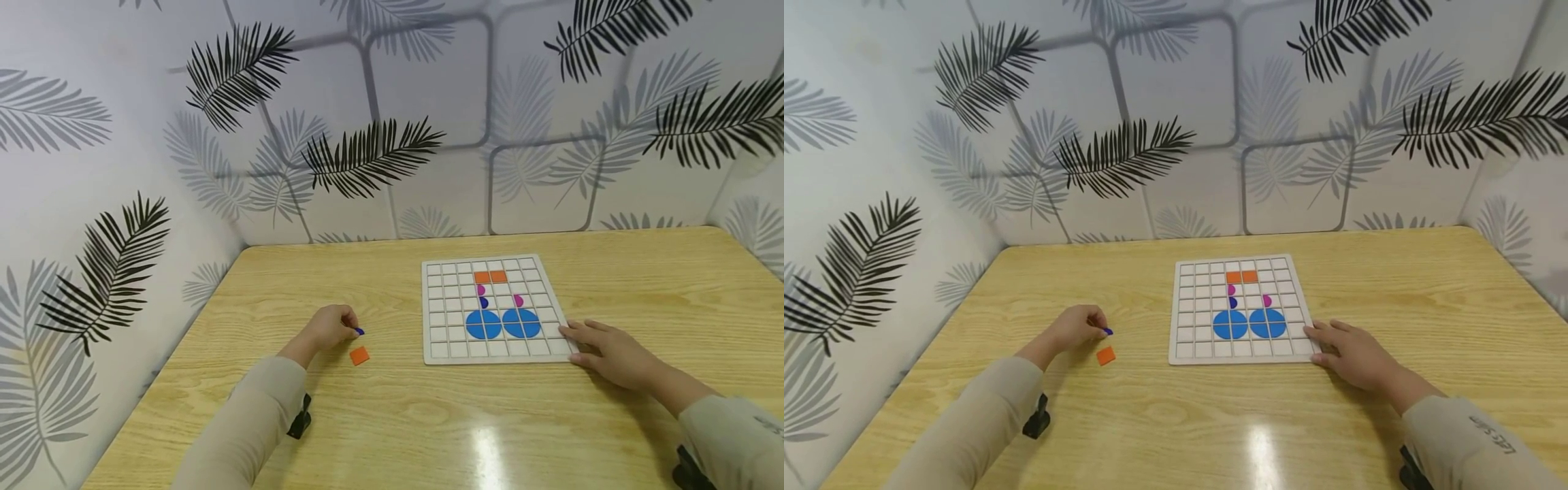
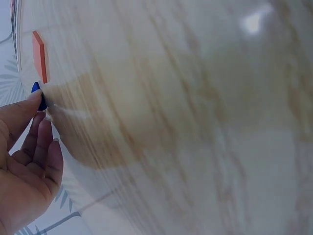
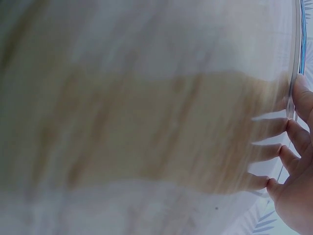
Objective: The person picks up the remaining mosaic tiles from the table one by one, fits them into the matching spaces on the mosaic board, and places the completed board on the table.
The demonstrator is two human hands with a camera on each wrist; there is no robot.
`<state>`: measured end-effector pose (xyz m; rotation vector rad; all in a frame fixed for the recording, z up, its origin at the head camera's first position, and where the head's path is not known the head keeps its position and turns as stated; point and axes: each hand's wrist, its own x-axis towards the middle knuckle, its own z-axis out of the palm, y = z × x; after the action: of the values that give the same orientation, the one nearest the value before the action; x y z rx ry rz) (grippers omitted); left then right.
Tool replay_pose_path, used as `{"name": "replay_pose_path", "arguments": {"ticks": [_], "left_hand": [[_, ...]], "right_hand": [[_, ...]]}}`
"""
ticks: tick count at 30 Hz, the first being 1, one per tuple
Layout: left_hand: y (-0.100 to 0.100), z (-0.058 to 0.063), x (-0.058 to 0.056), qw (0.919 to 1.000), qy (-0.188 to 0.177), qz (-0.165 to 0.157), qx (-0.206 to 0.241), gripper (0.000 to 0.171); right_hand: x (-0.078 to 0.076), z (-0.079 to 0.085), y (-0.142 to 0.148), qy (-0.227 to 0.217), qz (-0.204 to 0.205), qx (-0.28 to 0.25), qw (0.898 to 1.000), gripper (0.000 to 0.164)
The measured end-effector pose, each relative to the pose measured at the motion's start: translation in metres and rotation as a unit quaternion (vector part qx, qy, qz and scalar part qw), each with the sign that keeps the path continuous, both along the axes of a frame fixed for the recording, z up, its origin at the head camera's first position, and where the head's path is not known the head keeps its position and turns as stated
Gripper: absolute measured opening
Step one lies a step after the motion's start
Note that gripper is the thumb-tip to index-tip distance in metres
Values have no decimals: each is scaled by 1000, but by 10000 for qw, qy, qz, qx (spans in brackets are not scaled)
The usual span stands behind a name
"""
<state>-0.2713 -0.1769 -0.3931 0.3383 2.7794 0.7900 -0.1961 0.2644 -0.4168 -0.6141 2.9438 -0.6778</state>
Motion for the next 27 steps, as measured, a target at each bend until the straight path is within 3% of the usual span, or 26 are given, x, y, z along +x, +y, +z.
{"name": "replay_pose_path", "arguments": {"ticks": [14,22,27], "left_hand": [[3,6,4,9982,41,102,591,4],[24,18,5,9944,45,87,1056,3],[39,24,4,9900,-54,-79,1407,3]], "right_hand": [[1,0,-1,149,99,-12,9998,49],[0,-1,-1,89,73,-41,9999,50],[0,0,-1,44,32,-17,10000,50]]}}
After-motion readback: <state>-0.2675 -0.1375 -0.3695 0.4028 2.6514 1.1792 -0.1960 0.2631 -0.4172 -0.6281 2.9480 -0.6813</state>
